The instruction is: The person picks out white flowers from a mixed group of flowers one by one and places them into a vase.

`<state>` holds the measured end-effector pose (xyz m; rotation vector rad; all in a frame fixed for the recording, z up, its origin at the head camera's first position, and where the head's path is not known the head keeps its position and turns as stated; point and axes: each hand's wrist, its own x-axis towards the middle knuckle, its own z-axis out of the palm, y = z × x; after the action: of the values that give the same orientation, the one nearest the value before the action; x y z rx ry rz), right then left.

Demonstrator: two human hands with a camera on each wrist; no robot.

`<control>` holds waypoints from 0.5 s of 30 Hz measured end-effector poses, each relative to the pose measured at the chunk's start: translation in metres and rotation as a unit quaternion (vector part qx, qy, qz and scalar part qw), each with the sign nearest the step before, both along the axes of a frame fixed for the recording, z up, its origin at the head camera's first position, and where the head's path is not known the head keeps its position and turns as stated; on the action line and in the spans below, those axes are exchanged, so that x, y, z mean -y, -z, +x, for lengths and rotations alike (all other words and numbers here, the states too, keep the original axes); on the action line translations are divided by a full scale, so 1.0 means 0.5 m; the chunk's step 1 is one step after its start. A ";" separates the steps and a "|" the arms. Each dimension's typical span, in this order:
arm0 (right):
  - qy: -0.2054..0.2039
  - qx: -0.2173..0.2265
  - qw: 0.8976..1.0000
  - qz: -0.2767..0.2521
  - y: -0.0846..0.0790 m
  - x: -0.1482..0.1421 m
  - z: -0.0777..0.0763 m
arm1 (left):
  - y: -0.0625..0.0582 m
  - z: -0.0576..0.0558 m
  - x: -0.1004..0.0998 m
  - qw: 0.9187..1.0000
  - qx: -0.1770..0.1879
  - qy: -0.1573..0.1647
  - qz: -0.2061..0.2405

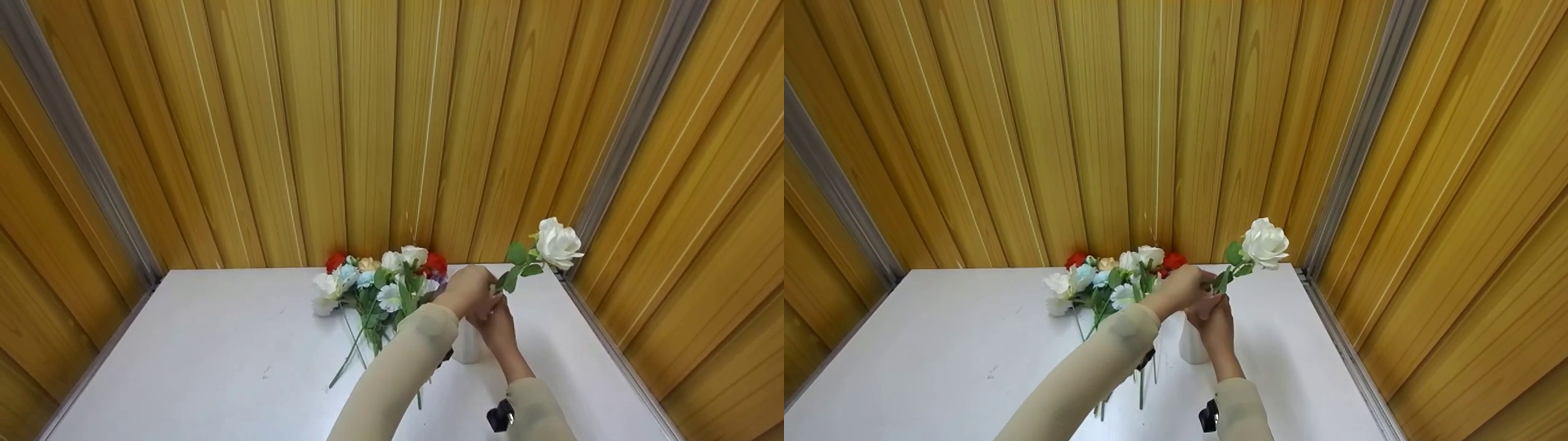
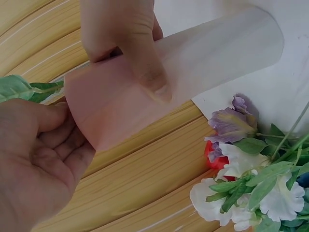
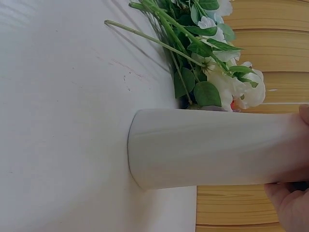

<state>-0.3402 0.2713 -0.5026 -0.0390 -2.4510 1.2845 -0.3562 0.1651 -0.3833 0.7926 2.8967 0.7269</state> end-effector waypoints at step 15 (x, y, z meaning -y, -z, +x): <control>0.004 0.059 0.995 -0.074 0.001 0.011 -0.006 | -0.101 -0.040 0.168 0.983 -0.121 0.020 0.134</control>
<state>-0.3430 0.2660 -0.5032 -0.1693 -2.4447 1.4973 -0.3763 0.0811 -0.3327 1.0292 3.0195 1.1062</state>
